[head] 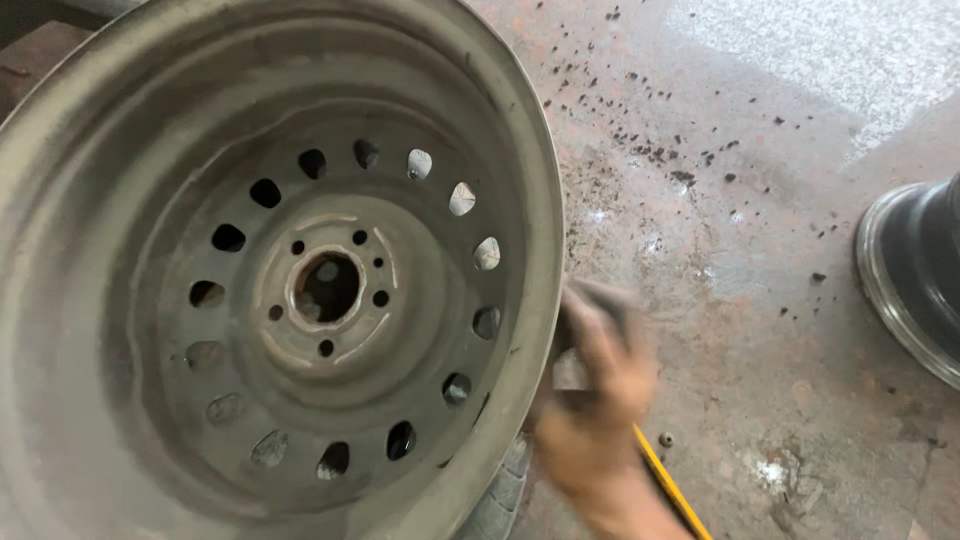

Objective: The person scrubs the rim of a car wheel with a dark abrasive pad. They hold the wheel steady with one hand while scrubbing the outer edge and the inner barrel with the other hand. The person rotates the wheel to access different sections of the rim.

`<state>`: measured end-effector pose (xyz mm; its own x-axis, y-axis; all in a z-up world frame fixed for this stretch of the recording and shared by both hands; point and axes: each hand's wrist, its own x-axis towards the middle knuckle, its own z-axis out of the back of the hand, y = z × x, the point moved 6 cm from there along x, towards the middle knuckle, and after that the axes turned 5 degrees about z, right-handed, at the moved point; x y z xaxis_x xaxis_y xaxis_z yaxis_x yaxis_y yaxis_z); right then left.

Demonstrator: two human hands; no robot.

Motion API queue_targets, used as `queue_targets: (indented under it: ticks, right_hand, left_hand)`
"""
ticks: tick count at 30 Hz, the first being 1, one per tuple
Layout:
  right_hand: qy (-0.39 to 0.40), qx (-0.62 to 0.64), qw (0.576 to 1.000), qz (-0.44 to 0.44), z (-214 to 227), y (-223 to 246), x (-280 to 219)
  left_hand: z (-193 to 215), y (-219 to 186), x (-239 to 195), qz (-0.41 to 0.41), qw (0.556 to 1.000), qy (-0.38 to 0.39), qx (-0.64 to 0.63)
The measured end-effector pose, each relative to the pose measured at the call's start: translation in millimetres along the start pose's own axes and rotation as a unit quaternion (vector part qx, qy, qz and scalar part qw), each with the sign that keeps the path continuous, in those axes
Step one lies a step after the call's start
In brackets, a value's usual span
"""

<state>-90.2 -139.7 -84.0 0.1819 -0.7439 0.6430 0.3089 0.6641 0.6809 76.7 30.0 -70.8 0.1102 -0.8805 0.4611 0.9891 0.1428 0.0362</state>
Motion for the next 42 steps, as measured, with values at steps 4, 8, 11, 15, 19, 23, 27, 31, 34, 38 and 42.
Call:
queue_targets:
  ticks: [4, 8, 11, 15, 19, 23, 27, 31, 34, 38, 42]
  right_hand:
    - [-0.092, 0.078, 0.993, -0.013, -30.9, 4.9, -4.0]
    - [-0.041, 0.221, 0.974, 0.012, -51.2, -48.5, 48.3]
    - [0.088, 0.245, 0.964, -0.057, -50.9, -83.3, 98.3]
    - [0.126, 0.269, 0.898, -0.325, -22.1, -116.3, 66.9]
    - [0.135, 0.207, 0.919, -0.308, -36.5, -108.4, 40.5]
    - [0.124, 0.128, 0.940, -0.292, -35.7, -100.7, 32.6]
    - [0.140, 0.055, 0.950, -0.274, -41.1, -107.8, 44.0]
    - [0.261, 0.055, 0.917, -0.297, -86.6, -124.9, 113.6]
    - [0.289, -0.014, 0.931, -0.223, -62.8, -118.1, 94.8]
    - [0.289, -0.072, 0.936, -0.187, -64.2, -133.4, 85.3]
    - [0.289, -0.107, 0.944, -0.120, -102.5, -146.1, 123.3]
  left_hand:
    - [3.1, 16.9, -31.0, 0.011, 1.000, -0.008, 0.010]
    - [25.9, -31.4, 12.0, 0.100, 0.995, -0.002, 0.029]
    - [23.3, -60.3, 38.2, 0.237, 0.969, 0.035, 0.053]
    - [30.5, -57.2, 46.9, 0.233, 0.971, 0.044, 0.038]
    - [26.4, -50.4, 47.3, 0.218, 0.975, 0.047, 0.012]
    - [29.6, -49.5, 67.0, 0.177, 0.983, 0.052, -0.022]
    - [17.3, -64.2, 93.2, 0.129, 0.982, 0.110, -0.085]
    - [7.0, -57.0, 90.8, 0.095, 0.983, 0.090, -0.126]
    - [4.7, -53.8, 81.5, 0.122, 0.980, 0.078, -0.137]
    - [-8.1, -49.5, 76.7, 0.110, 0.976, 0.140, -0.122]
    - [-1.0, -49.6, 82.7, 0.124, 0.974, 0.127, -0.140]
